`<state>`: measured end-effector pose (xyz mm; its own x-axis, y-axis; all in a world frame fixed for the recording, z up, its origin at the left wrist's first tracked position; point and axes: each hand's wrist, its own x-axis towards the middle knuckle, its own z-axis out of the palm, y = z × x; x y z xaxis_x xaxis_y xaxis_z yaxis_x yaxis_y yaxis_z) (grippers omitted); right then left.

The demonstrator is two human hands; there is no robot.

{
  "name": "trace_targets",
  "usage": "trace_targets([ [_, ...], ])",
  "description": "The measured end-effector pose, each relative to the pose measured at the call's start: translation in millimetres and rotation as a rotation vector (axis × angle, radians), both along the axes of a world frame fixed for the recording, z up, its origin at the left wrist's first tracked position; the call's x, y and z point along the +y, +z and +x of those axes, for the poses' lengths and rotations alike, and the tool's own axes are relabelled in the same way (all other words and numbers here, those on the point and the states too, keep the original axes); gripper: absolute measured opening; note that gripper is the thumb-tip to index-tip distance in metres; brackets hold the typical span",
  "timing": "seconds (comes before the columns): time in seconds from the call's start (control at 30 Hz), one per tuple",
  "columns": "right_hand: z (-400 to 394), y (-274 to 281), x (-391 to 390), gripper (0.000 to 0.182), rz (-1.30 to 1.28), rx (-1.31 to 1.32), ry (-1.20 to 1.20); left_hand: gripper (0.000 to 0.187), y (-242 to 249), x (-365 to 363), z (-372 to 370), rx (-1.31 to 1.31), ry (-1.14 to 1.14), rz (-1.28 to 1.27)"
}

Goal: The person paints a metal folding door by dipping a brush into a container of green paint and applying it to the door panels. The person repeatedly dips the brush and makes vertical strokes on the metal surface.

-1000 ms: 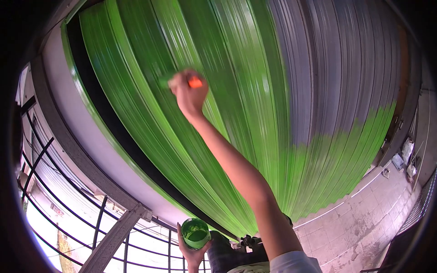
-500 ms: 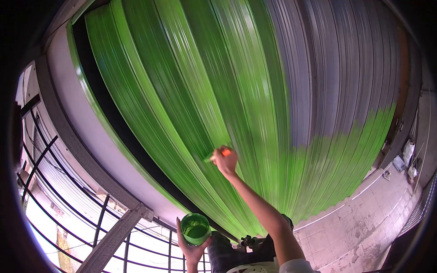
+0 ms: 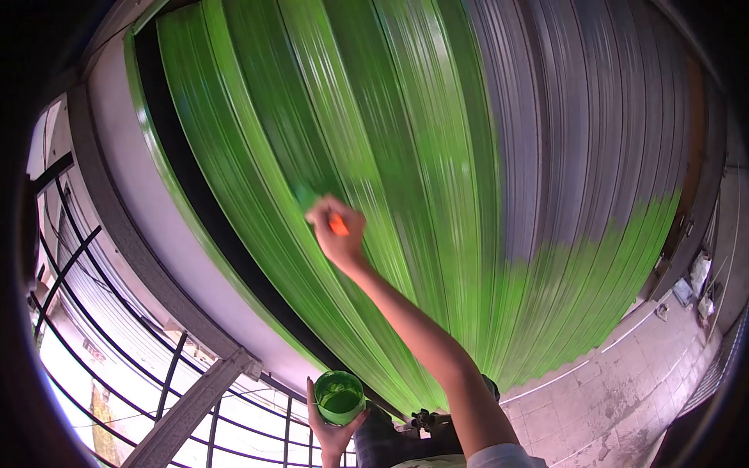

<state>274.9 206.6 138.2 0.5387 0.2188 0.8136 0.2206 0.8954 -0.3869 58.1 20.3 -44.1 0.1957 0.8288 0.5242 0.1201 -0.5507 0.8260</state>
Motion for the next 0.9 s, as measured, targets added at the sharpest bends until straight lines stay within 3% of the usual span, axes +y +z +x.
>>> trace_targets([
  [0.13, 10.1, -85.8, -19.7, 0.018, -0.344, -0.072, -0.075, 0.114, -2.6, 0.5, -6.6, 0.045, 0.006, 0.032],
  [0.2, 19.6, -79.8, -30.1, 0.019, -0.496, 0.033, 0.002, 0.113, -2.7, 0.1, -6.0, -0.038, -0.015, -0.033],
  [0.3, 26.7, -28.6, -10.1, 0.022, -0.433, 0.009, 0.055, 0.113, -1.4, 0.3, -8.5, 0.028, 0.04, 0.047],
  [0.37, 11.4, 35.4, -10.7, 0.024, -0.311, -0.028, -0.01, 0.113, -1.6, 1.6, -8.1, 0.057, 0.058, 0.084],
  [0.47, -1.8, 109.8, -17.6, 0.023, 0.038, 0.053, 0.097, 0.112, -4.6, 3.1, -6.3, -0.001, 0.035, 0.021],
  [0.5, -4.0, 122.2, -22.6, 0.022, 0.188, 0.095, 0.139, 0.112, -4.8, 2.6, -5.1, -0.011, 0.033, -0.002],
  [0.57, -2.3, 111.7, -17.9, 0.021, 0.132, 0.137, 0.2, 0.113, -4.3, 1.9, -4.6, 0.022, 0.05, 0.026],
  [0.63, 5.1, 75.1, -0.4, 0.017, 0.216, 0.056, 0.236, 0.113, -6.4, 0.4, -5.7, 0.021, 0.049, 0.006],
  [0.8, 5.7, -123.2, -9.7, 0.018, -0.11, 0.227, 0.184, 0.113, -12.6, -1.2, -14.0, 0.01, 0.045, -0.007],
  [0.83, 5.4, -161.3, -21.3, 0.02, -0.172, 0.154, 0.158, 0.113, -13.6, 0.6, -15.9, 0.03, 0.056, 0.022],
  [0.9, 0.7, -234.5, -37.3, 0.02, -0.302, 0.373, 0.215, 0.113, -13.1, 0.4, -18.9, 0.046, 0.067, 0.027],
])
